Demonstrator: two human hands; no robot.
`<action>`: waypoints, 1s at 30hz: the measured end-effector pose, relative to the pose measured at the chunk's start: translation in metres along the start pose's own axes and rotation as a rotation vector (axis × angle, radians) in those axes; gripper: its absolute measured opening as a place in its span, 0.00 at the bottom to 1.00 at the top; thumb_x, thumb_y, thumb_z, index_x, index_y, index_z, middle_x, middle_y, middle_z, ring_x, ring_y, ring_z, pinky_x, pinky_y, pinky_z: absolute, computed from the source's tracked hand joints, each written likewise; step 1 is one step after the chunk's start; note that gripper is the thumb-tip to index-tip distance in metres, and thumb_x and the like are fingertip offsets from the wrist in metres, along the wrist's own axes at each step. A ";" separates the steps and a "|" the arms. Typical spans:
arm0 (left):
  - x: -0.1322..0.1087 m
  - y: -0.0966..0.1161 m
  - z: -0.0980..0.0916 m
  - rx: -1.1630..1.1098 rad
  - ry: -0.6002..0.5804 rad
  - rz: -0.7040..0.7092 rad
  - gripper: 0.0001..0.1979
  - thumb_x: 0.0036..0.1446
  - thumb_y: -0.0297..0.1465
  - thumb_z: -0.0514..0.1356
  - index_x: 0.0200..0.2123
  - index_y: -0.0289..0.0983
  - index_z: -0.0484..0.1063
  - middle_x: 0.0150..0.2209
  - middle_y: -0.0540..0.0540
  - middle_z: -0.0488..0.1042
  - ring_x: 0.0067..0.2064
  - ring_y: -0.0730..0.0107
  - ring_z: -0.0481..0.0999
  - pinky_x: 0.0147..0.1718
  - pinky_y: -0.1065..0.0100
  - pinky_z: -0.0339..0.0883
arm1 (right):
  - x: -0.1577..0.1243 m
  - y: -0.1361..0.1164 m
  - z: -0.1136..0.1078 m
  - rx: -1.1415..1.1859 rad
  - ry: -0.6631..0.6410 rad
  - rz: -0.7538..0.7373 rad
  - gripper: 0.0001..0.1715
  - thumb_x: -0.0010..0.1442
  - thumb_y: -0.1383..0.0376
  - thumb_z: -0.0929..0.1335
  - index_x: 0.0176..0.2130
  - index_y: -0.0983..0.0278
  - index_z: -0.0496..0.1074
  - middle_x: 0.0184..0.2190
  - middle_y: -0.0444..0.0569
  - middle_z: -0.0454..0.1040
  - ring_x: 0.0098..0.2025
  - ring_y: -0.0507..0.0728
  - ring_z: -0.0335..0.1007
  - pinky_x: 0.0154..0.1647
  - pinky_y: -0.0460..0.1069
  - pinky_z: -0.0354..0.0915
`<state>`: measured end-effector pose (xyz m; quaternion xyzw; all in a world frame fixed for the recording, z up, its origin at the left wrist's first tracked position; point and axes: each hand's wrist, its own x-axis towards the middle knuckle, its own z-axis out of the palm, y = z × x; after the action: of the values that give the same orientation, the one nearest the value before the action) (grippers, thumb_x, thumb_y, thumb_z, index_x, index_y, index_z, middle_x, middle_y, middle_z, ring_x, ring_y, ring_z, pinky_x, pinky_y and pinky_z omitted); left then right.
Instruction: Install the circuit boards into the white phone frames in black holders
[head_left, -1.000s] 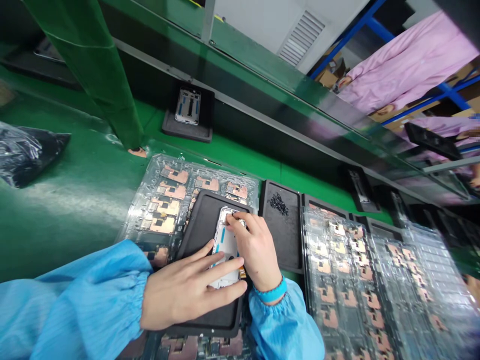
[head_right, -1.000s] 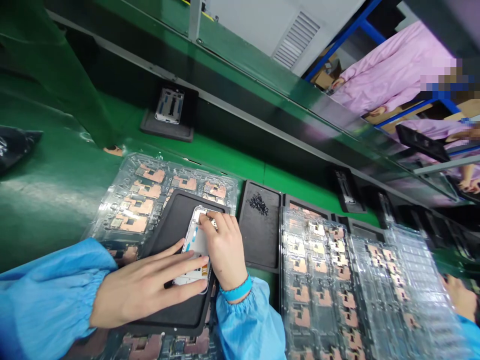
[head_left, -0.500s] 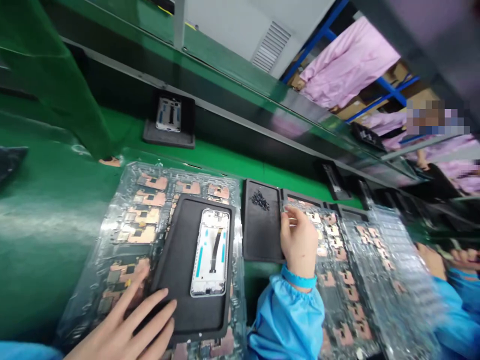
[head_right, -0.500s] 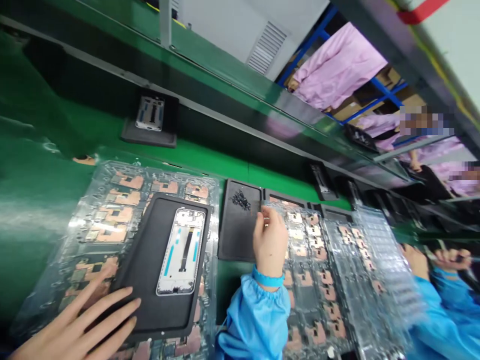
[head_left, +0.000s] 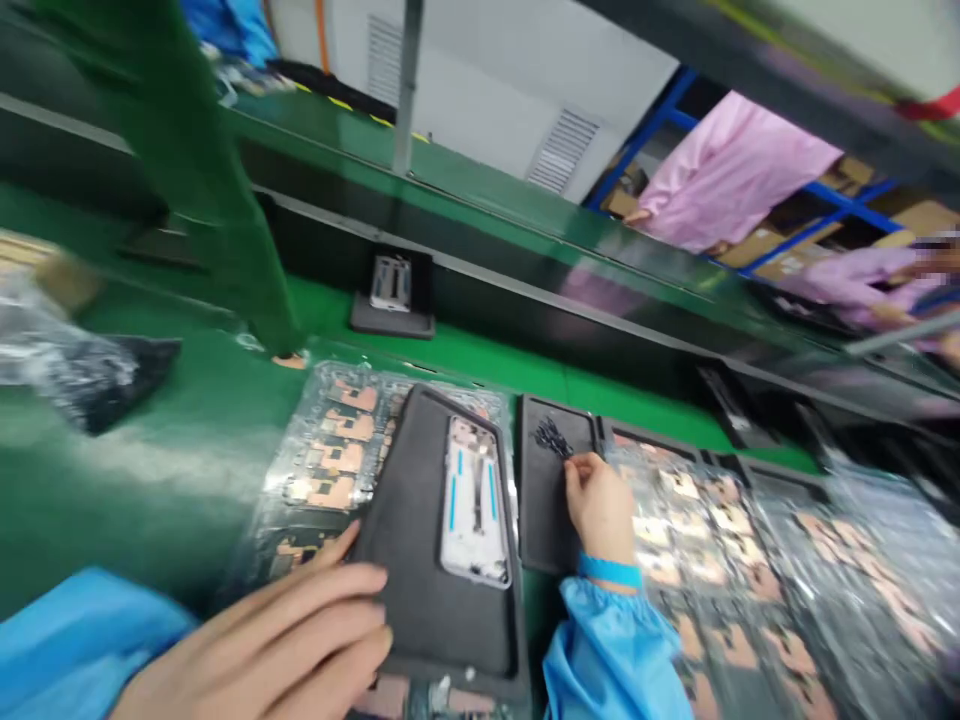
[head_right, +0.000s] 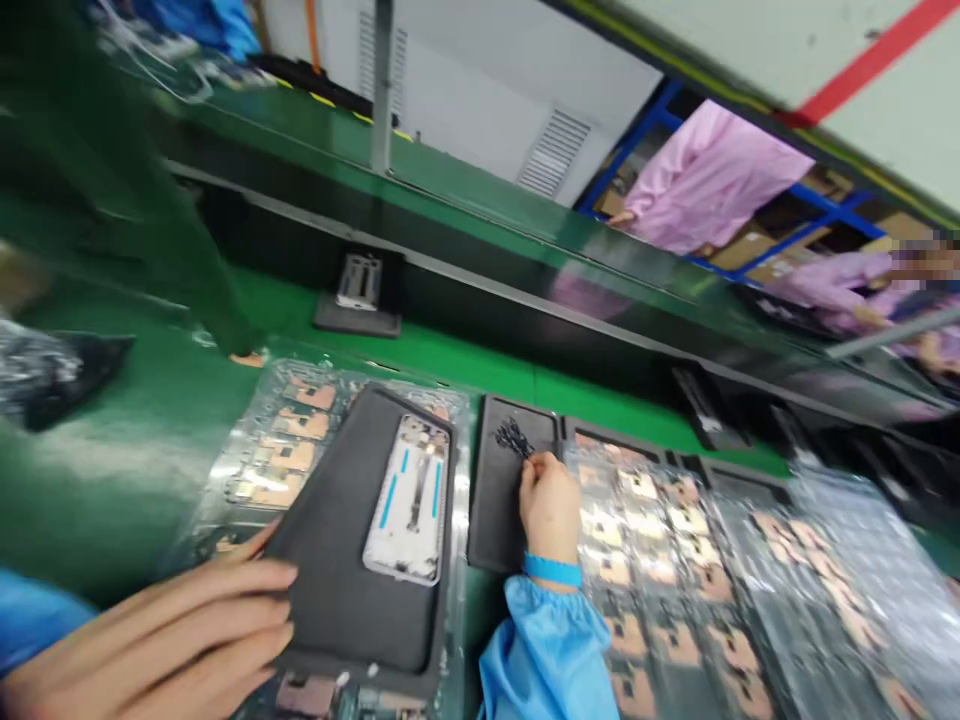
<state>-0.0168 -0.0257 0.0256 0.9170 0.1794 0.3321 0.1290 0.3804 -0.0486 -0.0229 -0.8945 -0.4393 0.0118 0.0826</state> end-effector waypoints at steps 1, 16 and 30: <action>0.024 -0.008 -0.003 -0.048 -0.004 0.011 0.11 0.66 0.22 0.57 0.44 0.37 0.78 0.42 0.47 0.80 0.53 0.63 0.78 0.60 0.62 0.73 | 0.002 -0.001 0.001 -0.014 0.003 -0.012 0.09 0.68 0.66 0.63 0.38 0.64 0.73 0.33 0.55 0.80 0.38 0.63 0.77 0.36 0.51 0.62; 0.093 -0.048 0.006 -0.200 0.054 0.180 0.08 0.65 0.19 0.60 0.47 0.32 0.71 0.42 0.42 0.74 0.54 0.62 0.71 0.56 0.64 0.68 | 0.004 -0.008 0.009 -0.136 0.041 0.048 0.07 0.71 0.70 0.63 0.41 0.67 0.70 0.39 0.56 0.77 0.36 0.57 0.77 0.31 0.48 0.59; 0.234 -0.146 0.151 -0.057 -0.084 0.159 0.08 0.68 0.33 0.61 0.41 0.33 0.73 0.42 0.44 0.73 0.46 0.61 0.74 0.48 0.56 0.72 | -0.004 -0.011 0.005 -0.262 0.078 0.078 0.05 0.71 0.68 0.65 0.40 0.66 0.69 0.37 0.52 0.78 0.38 0.56 0.80 0.34 0.45 0.67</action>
<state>0.2143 0.1850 -0.0073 0.9374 0.0909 0.3076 0.1355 0.3693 -0.0444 -0.0265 -0.9138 -0.3983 -0.0772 -0.0184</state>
